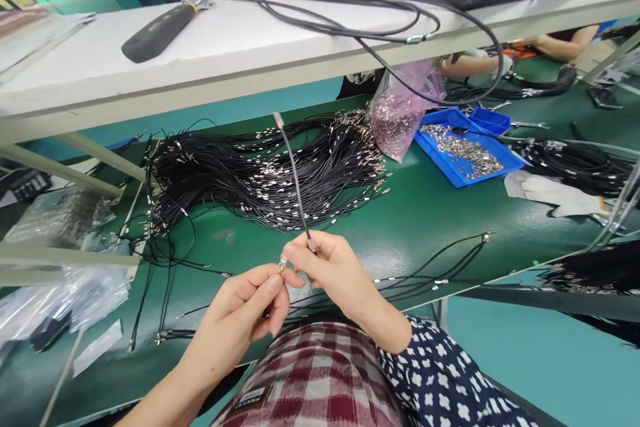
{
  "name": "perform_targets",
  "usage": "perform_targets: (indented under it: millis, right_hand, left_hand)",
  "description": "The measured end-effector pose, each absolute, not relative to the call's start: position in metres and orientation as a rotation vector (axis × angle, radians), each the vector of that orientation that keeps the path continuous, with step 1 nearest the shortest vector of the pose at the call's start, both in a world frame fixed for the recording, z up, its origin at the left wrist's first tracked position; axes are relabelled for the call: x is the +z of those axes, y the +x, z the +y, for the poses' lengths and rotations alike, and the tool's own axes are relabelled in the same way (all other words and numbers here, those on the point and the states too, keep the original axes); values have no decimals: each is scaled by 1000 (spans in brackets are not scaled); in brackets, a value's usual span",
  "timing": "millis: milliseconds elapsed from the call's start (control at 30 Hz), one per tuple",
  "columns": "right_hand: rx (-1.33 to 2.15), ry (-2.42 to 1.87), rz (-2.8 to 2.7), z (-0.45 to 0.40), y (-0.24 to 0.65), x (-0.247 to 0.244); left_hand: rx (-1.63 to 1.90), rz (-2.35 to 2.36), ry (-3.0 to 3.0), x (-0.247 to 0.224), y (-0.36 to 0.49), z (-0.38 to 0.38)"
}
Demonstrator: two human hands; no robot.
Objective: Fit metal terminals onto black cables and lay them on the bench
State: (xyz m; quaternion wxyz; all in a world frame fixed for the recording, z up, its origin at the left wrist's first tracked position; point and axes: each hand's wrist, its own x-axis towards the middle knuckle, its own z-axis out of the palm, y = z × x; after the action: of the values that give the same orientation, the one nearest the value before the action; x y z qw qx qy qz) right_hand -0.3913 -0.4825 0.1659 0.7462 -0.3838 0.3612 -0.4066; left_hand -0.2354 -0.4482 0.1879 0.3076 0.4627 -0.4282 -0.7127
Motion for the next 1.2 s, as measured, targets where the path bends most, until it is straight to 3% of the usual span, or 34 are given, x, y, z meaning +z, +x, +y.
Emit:
perform_targets:
  millis: [633,1067,1200]
  right_hand:
    - [-782,-872,729,-489,-393,180]
    - [-702,-604,564,-488,-391,176]
    - [-700,-597,569,-489,-390,172]
  left_hand:
    - [-1574,-1351,1225,184,-229,-442]
    - [-999,-1706,1089,173,-221,-432]
    - [-965,-1773,1090,173,-218,-433]
